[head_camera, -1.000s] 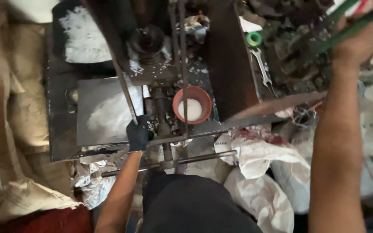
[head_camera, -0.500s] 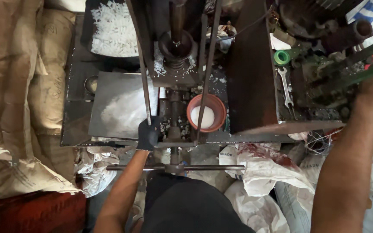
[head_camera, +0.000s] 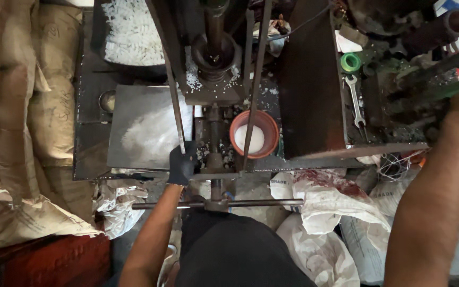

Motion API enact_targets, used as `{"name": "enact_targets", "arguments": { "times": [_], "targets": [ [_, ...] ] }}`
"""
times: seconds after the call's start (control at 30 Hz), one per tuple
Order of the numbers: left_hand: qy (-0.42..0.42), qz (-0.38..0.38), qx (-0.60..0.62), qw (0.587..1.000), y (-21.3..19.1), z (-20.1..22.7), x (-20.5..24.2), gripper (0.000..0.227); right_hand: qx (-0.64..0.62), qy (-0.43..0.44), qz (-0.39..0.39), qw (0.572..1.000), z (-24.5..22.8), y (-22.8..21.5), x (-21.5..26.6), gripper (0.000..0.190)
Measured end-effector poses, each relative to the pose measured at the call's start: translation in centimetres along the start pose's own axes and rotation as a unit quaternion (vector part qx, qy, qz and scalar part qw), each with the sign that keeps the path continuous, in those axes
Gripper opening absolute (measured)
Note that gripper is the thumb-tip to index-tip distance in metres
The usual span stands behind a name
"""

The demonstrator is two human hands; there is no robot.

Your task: The person operates a manual machine by repeatedly placing a metal block into a slot and turning a crank handle. The person wears a glove on the left hand and uses both hands to manipulate the block and crank.

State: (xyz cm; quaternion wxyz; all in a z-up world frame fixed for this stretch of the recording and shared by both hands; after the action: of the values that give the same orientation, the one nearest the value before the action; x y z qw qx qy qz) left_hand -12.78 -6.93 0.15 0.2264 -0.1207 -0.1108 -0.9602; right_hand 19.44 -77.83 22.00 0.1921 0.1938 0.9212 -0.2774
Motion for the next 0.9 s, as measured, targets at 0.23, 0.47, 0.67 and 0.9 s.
{"name": "enact_targets", "arguments": {
  "times": [0.23,0.47,0.67,0.9],
  "targets": [
    [-0.022,0.006,0.038,0.999,0.1,0.1,0.2,0.019,0.104,0.040,-0.009,0.994,0.6,-0.8,1.3,0.031],
    [-0.033,0.012,0.009,0.999,0.1,0.3,0.3,0.021,0.163,0.042,-0.032,0.985,1.4,-0.4,0.7,0.030],
    [-0.037,0.006,0.069,0.997,-0.2,-0.9,-0.2,0.020,0.211,0.009,-0.054,0.976,0.7,-0.6,-1.6,0.028],
    [-0.005,0.004,0.051,0.999,0.3,0.3,-0.1,0.017,0.295,-0.144,-0.088,0.941,-7.0,-5.1,4.3,0.027]
  ]
}}
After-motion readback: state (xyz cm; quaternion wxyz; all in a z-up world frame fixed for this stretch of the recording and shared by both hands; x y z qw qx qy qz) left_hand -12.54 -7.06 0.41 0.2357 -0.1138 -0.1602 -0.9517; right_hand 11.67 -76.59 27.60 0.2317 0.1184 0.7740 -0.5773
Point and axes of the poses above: each hand's wrist, its own x-axis away from the middle knuckle, its own y-axis out of the palm, z = x × y, the point moved 4 cm from there along -x, towards the middle knuckle, and after that the axes turned 5 degrees about x, right-handed, at the moved point
